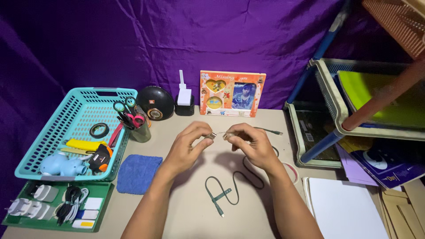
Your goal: The person coils a black USB cable and places it into a green organizer tray. They then coil a green USB cable and place it into the same tray. The person handles the cables by hand, wrapping them neatly before storing them.
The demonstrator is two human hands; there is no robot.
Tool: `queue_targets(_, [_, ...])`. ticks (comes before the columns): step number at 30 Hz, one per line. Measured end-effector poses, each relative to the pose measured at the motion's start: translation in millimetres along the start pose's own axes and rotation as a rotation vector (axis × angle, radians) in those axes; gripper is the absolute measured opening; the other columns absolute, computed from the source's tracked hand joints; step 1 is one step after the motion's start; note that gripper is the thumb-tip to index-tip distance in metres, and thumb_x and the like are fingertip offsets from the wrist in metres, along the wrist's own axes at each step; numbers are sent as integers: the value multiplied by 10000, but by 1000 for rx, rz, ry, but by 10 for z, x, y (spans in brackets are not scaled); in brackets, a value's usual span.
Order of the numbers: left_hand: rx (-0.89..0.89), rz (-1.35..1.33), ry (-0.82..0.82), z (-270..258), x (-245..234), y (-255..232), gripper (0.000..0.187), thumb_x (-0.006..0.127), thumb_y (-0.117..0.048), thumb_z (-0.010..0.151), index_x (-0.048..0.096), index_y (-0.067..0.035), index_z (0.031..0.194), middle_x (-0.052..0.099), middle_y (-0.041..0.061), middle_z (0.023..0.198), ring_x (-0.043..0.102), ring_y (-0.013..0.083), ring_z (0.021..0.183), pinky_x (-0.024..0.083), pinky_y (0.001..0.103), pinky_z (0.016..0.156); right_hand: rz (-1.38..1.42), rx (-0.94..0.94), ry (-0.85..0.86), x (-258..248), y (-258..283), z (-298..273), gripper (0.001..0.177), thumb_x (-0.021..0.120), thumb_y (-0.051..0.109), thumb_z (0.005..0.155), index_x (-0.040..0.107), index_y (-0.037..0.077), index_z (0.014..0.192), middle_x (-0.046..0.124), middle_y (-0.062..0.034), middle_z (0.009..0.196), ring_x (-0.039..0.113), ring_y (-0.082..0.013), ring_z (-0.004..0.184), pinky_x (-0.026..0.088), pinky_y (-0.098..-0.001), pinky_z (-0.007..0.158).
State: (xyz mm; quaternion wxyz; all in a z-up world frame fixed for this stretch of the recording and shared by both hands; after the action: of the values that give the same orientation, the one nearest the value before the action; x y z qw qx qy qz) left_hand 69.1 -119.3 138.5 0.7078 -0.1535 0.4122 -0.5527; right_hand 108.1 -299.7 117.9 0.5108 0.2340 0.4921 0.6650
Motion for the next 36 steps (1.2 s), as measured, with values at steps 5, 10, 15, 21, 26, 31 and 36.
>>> queue_targets(5, [-106, -88, 28, 15, 34, -50, 296, 650, -204, 977, 726, -58, 1222, 733, 64, 942, 615, 205, 918, 504, 346, 849, 269, 59, 9, -80, -250, -25, 187, 659, 85, 986, 708, -31, 1124, 724, -127, 945, 668, -160, 764, 571, -306, 686])
queue_targets(10, [-120, -163, 169, -15, 146, -189, 295, 588, -223, 1024, 756, -63, 1206, 664, 61, 836, 568, 160, 780, 481, 314, 760, 725, -69, 183, -84, -225, -63, 225, 675, 130, 1030, 714, -46, 1164, 652, -127, 929, 609, -204, 793, 503, -335, 714])
queue_targets(15, [-167, -219, 154, -55, 186, -261, 248, 593, -202, 1031, 738, -27, 1130, 683, 49, 855, 591, 124, 741, 488, 289, 707, 856, -88, 247, -44, -216, -104, 226, 689, 169, 1048, 718, -28, 1155, 635, -123, 917, 571, -189, 758, 464, -347, 707])
queue_targets(21, [-212, -296, 164, -89, 199, -273, 250, 590, -189, 1032, 729, 7, 1101, 686, 30, 863, 558, 94, 748, 478, 276, 699, 775, -28, 228, -24, -257, -116, 287, 707, 206, 1020, 731, -52, 1142, 634, -120, 870, 562, -190, 758, 452, -330, 679])
queue_targets(26, [-270, -316, 173, -120, 223, -248, 250, 601, -189, 1029, 740, 11, 1089, 622, 16, 788, 487, 82, 698, 433, 270, 639, 658, 17, 214, -34, -305, -96, 305, 743, 212, 983, 748, -59, 1123, 663, -122, 895, 579, -163, 775, 445, -294, 653])
queue_targets(31, [-260, -289, 175, -129, 229, -287, 248, 611, -187, 1016, 743, 12, 1083, 640, 5, 784, 497, 69, 702, 436, 262, 628, 530, -3, 221, -24, -241, -97, 271, 756, 181, 971, 762, -56, 1102, 690, -123, 911, 623, -159, 804, 492, -288, 695])
queue_targets(36, [-280, -311, 176, -126, 237, -278, 251, 603, -179, 1015, 751, 10, 1088, 641, 3, 788, 494, 64, 702, 433, 261, 623, 412, -8, 211, -13, -138, -107, 250, 747, 162, 964, 763, -48, 1099, 711, -118, 930, 653, -164, 837, 519, -291, 736])
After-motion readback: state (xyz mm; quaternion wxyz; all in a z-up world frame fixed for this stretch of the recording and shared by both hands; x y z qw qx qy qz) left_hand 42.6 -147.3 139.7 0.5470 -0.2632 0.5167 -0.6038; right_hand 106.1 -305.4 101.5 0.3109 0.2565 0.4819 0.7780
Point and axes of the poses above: each hand's wrist, its own z-axis towards the middle knuckle, its own x-axis out of the palm, y = z × x, the point moved 9 cm from there along z, towards the middle knuckle
